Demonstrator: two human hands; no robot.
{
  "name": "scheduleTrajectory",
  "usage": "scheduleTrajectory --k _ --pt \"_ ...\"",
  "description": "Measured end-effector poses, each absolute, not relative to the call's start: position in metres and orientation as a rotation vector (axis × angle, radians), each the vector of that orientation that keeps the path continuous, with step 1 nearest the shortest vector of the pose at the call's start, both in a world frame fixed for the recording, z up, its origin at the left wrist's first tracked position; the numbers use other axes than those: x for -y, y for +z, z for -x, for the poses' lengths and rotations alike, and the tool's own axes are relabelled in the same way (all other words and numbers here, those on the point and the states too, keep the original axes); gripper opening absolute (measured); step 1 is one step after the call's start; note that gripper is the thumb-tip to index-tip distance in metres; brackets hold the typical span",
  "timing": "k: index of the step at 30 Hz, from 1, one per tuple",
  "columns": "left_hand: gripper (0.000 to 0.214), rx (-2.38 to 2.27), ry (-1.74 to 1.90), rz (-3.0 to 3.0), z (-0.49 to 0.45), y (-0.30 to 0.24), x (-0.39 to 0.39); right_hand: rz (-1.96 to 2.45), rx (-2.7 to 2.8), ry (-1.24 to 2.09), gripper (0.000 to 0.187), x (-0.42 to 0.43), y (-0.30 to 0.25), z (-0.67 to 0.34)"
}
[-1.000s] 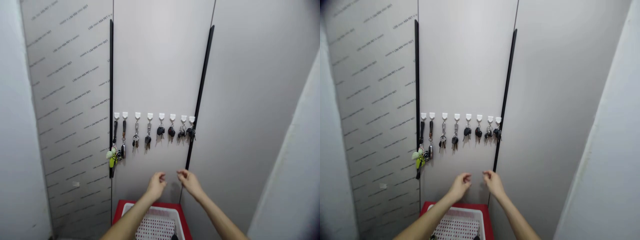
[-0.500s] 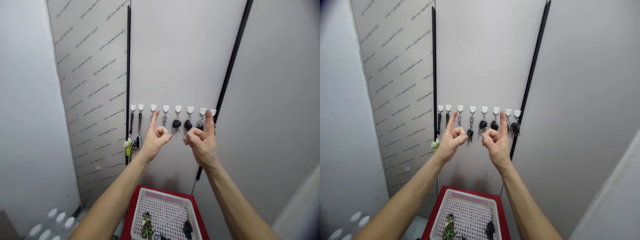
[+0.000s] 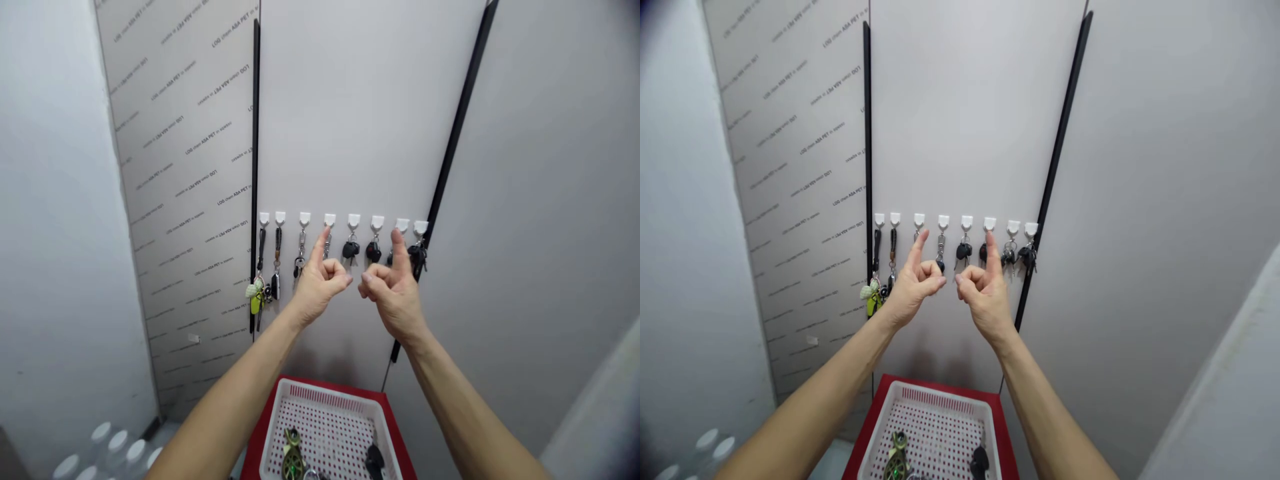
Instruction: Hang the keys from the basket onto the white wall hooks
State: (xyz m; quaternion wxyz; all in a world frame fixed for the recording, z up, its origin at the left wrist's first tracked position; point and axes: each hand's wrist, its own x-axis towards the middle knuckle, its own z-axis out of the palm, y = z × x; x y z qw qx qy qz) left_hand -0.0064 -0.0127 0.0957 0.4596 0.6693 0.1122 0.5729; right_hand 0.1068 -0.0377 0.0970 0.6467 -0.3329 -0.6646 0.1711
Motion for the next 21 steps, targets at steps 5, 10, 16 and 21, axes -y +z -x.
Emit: scheduleTrajectory --k 5,10,16,21 --pt "0.07 -0.592 1.317 -1.649 0.016 0.051 -0.018 1.035 1.566 0.59 0.062 0.027 0.037 -0.116" --pt "0.044 -1.225 1.781 -1.555 0.072 0.038 -0.073 1.389 1.504 0.664 0.046 0.016 -0.053 -0.151" --pt "0.027 -1.753 1.7 -1.55 0.111 0.048 -0.119 1.419 1.599 0.648 0.033 -0.003 -0.042 -0.124" --pt "0.019 -1.716 1.57 -1.671 0.106 0.046 -0.125 1.163 1.791 0.402 0.034 -0.037 0.04 -0.04"
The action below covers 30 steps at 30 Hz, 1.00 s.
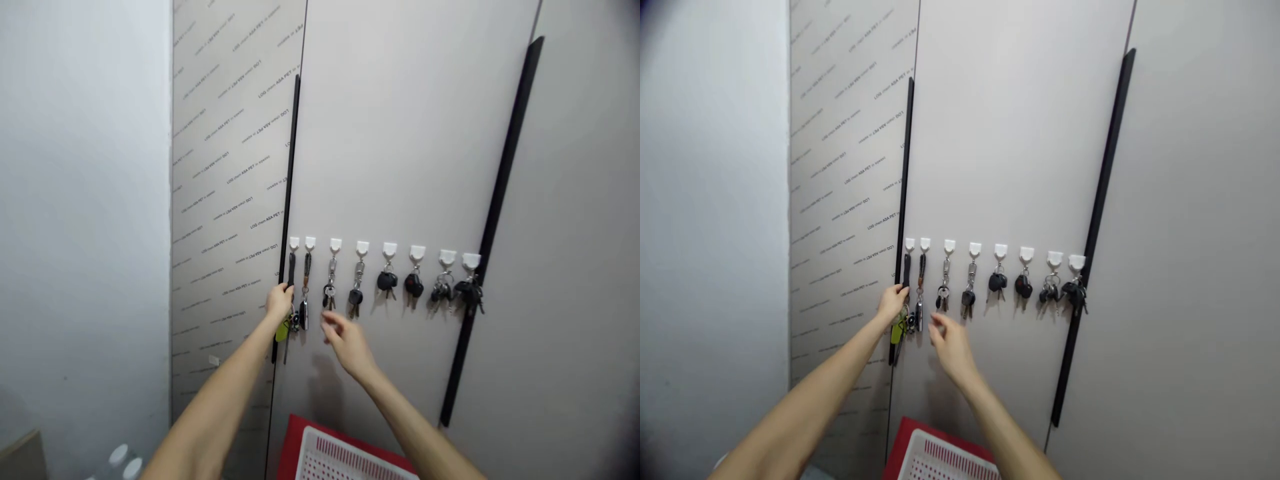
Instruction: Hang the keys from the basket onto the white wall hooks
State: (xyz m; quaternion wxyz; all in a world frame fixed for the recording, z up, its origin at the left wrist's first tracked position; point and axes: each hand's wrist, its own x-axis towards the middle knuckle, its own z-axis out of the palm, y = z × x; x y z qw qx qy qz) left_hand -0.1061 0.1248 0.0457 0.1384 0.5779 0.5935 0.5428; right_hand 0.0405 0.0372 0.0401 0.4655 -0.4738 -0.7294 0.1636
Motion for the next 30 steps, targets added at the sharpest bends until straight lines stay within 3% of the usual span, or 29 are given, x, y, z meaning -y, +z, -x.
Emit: scheduleTrajectory --k 5,9,18,22,30 --pt "0.024 -1.636 1.612 -1.699 0.115 0.054 -0.126 1.272 1.604 0.215 0.04 -0.094 0.08 0.01" --pt "0.024 -1.563 1.649 -1.737 0.121 0.068 -0.124 1.361 1.535 0.191 0.029 -0.118 0.084 0.02" --pt "0.022 -1.274 1.997 -1.676 0.128 0.116 -0.104 1.155 1.599 0.226 0.027 -0.095 0.134 0.018" --pt "0.019 -1.162 1.909 -1.775 0.131 0.112 -0.097 1.072 1.808 0.432 0.025 -0.065 0.112 -0.002" --pt "0.017 -1.045 1.9 -1.68 0.131 0.135 -0.09 1.213 2.018 0.985 0.019 -0.009 0.016 -0.065"
